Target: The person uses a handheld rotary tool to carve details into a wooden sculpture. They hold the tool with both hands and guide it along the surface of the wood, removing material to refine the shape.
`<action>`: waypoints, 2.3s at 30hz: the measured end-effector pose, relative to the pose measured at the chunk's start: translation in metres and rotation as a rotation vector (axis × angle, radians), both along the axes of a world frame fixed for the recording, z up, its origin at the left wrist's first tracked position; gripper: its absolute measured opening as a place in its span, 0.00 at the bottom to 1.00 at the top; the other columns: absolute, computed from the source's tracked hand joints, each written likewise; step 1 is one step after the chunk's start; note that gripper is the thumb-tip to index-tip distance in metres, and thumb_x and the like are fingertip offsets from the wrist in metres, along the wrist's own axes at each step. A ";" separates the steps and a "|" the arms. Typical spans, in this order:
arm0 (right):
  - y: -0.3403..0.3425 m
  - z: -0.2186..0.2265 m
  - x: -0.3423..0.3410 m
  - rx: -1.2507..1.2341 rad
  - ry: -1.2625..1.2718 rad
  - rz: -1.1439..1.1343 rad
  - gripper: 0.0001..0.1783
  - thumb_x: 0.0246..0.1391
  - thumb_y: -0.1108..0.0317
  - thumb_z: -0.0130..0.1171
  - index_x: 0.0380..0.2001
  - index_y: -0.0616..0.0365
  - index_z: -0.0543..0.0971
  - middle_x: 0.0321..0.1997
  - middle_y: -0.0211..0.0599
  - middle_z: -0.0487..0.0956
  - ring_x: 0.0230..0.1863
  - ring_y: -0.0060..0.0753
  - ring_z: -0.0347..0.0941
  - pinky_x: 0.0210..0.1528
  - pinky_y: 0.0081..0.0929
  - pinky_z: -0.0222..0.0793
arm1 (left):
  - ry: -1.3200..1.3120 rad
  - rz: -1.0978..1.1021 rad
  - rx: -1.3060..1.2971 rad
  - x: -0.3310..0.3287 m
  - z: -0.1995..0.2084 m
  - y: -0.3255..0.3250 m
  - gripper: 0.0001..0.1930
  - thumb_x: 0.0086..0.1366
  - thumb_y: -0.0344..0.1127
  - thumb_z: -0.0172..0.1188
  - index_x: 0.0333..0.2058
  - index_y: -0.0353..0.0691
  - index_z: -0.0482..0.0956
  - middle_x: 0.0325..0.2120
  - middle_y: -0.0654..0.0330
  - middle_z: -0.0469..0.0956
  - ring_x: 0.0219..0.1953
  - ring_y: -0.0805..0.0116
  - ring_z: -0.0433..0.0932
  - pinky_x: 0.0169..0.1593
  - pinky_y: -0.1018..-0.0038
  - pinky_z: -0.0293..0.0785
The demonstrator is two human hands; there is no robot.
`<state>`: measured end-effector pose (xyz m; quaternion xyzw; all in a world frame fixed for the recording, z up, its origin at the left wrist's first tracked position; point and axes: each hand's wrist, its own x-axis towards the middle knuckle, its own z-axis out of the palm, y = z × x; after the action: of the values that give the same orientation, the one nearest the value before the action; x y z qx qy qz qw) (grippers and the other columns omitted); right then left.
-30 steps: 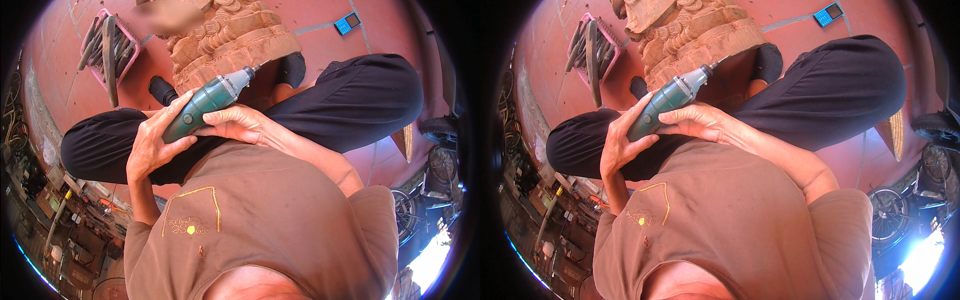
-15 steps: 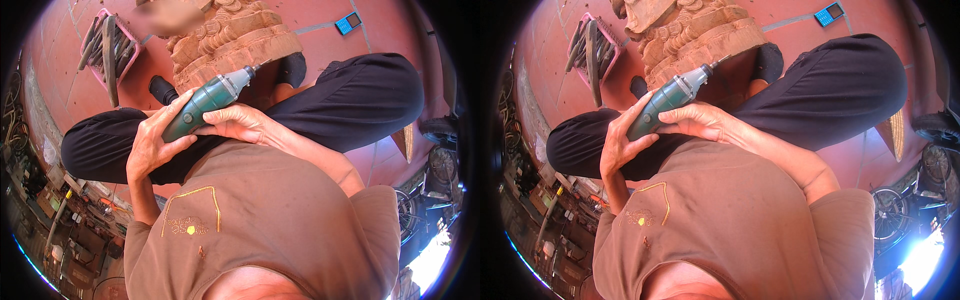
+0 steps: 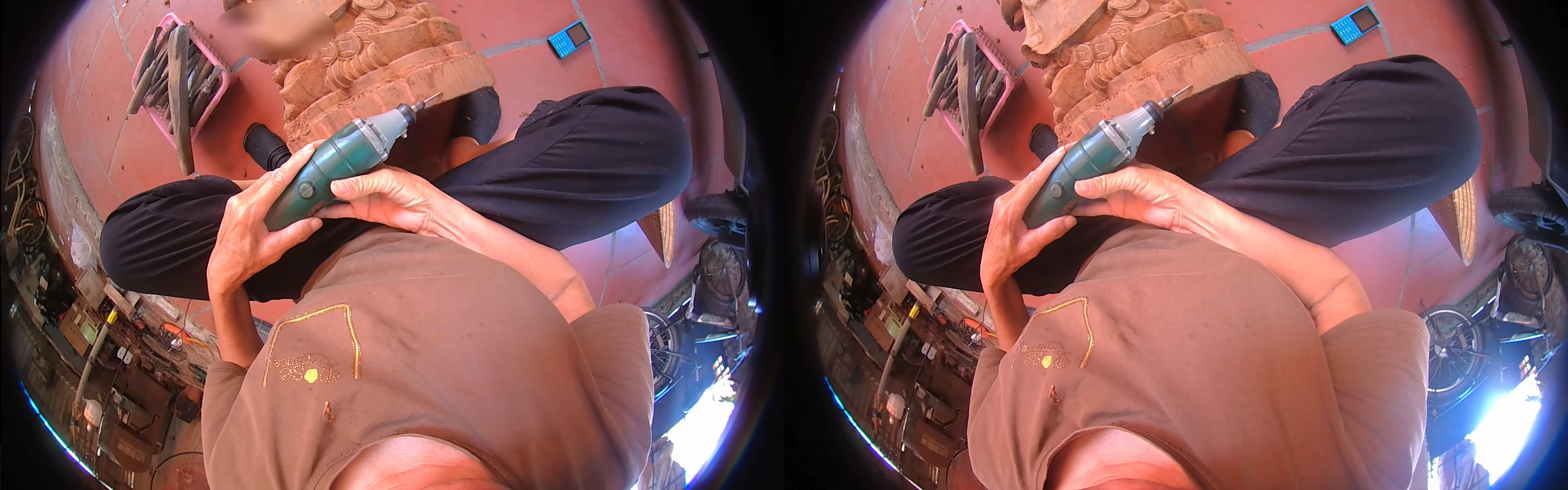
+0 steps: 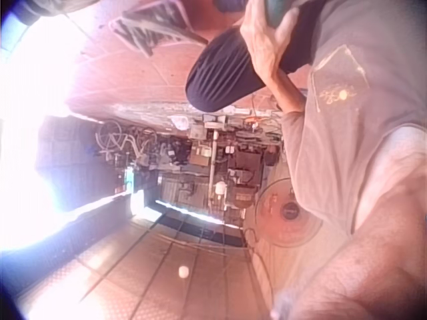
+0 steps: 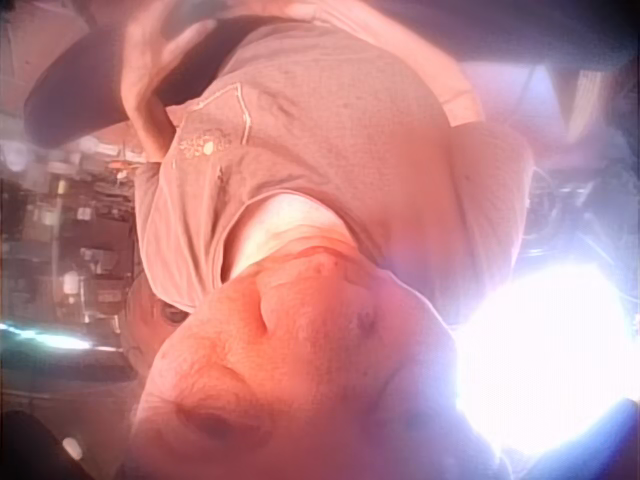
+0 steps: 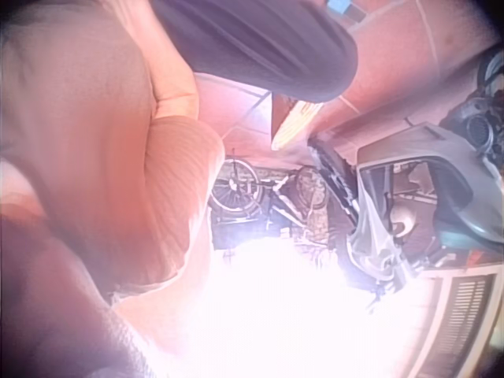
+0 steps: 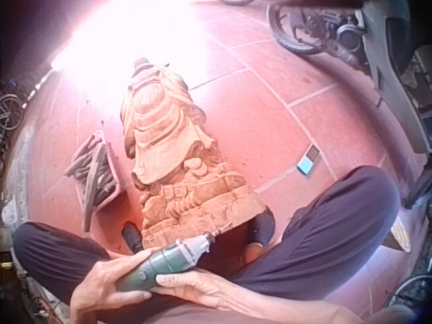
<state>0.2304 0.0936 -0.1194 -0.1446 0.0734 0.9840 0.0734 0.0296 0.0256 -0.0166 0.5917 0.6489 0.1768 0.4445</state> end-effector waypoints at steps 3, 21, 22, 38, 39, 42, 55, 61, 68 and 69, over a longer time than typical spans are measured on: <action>0.001 0.001 0.000 -0.001 -0.005 -0.005 0.31 0.58 0.74 0.70 0.64 0.58 0.71 0.60 0.41 0.77 0.65 0.42 0.72 0.73 0.49 0.64 | 0.001 -0.001 0.002 -0.001 0.000 0.000 0.44 0.50 0.32 0.74 0.68 0.42 0.70 0.54 0.42 0.80 0.52 0.45 0.83 0.57 0.60 0.77; 0.003 0.004 -0.002 -0.018 -0.054 -0.014 0.29 0.58 0.74 0.69 0.62 0.64 0.72 0.60 0.47 0.78 0.66 0.47 0.72 0.75 0.54 0.62 | 0.011 0.020 0.008 0.000 0.000 0.002 0.44 0.49 0.31 0.75 0.68 0.42 0.70 0.54 0.44 0.81 0.51 0.45 0.83 0.56 0.60 0.77; 0.002 0.004 -0.003 -0.019 -0.053 -0.017 0.29 0.58 0.74 0.69 0.62 0.64 0.72 0.60 0.48 0.78 0.66 0.47 0.72 0.75 0.54 0.62 | 0.012 0.020 0.013 0.000 0.000 0.002 0.44 0.49 0.32 0.75 0.68 0.42 0.70 0.54 0.44 0.81 0.51 0.45 0.83 0.57 0.60 0.77; 0.001 0.000 -0.005 0.019 -0.037 -0.036 0.29 0.60 0.71 0.69 0.63 0.56 0.71 0.60 0.39 0.77 0.66 0.41 0.72 0.71 0.52 0.68 | 0.003 0.045 -0.011 0.000 0.000 0.003 0.43 0.51 0.34 0.75 0.68 0.41 0.70 0.54 0.44 0.81 0.52 0.46 0.83 0.57 0.61 0.77; 0.001 0.000 -0.005 0.022 -0.041 -0.038 0.29 0.61 0.71 0.69 0.63 0.56 0.71 0.60 0.39 0.77 0.66 0.41 0.72 0.71 0.52 0.68 | 0.003 0.047 -0.011 -0.001 0.000 0.003 0.43 0.51 0.35 0.75 0.68 0.41 0.70 0.54 0.43 0.81 0.52 0.46 0.83 0.57 0.61 0.77; 0.002 0.003 -0.005 0.038 -0.061 -0.039 0.31 0.61 0.71 0.69 0.65 0.56 0.69 0.62 0.40 0.76 0.67 0.42 0.71 0.72 0.53 0.66 | 0.009 0.048 -0.020 0.000 0.000 0.003 0.43 0.51 0.35 0.75 0.68 0.41 0.70 0.54 0.43 0.81 0.52 0.46 0.83 0.56 0.61 0.77; 0.001 -0.001 -0.007 0.084 -0.062 -0.022 0.33 0.62 0.67 0.68 0.66 0.57 0.68 0.63 0.43 0.76 0.68 0.44 0.70 0.73 0.57 0.64 | -0.011 0.089 -0.059 0.000 0.001 0.003 0.43 0.52 0.36 0.74 0.68 0.40 0.70 0.54 0.42 0.81 0.51 0.48 0.84 0.56 0.61 0.77; 0.003 0.002 -0.008 0.103 -0.065 -0.042 0.32 0.62 0.65 0.68 0.66 0.57 0.68 0.63 0.42 0.76 0.67 0.43 0.70 0.73 0.57 0.64 | -0.006 0.091 -0.035 0.000 0.000 0.003 0.42 0.54 0.35 0.74 0.68 0.40 0.69 0.54 0.42 0.80 0.52 0.49 0.84 0.57 0.62 0.77; 0.004 0.002 -0.010 0.141 -0.071 -0.041 0.32 0.63 0.63 0.67 0.66 0.56 0.68 0.63 0.42 0.76 0.66 0.42 0.71 0.71 0.54 0.67 | -0.008 0.099 -0.036 -0.001 -0.001 0.003 0.42 0.55 0.36 0.74 0.68 0.38 0.68 0.55 0.41 0.80 0.51 0.49 0.84 0.56 0.62 0.77; 0.005 0.002 -0.011 0.137 -0.075 -0.046 0.32 0.63 0.63 0.67 0.66 0.56 0.68 0.62 0.42 0.76 0.66 0.42 0.72 0.71 0.53 0.68 | -0.006 0.101 -0.031 -0.001 -0.001 0.003 0.42 0.55 0.36 0.74 0.68 0.38 0.68 0.55 0.41 0.80 0.51 0.49 0.84 0.56 0.62 0.77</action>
<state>0.2198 0.0985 -0.1176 -0.1740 0.0066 0.9787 0.1084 0.0289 0.0288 -0.0177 0.5505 0.6793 0.1907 0.4462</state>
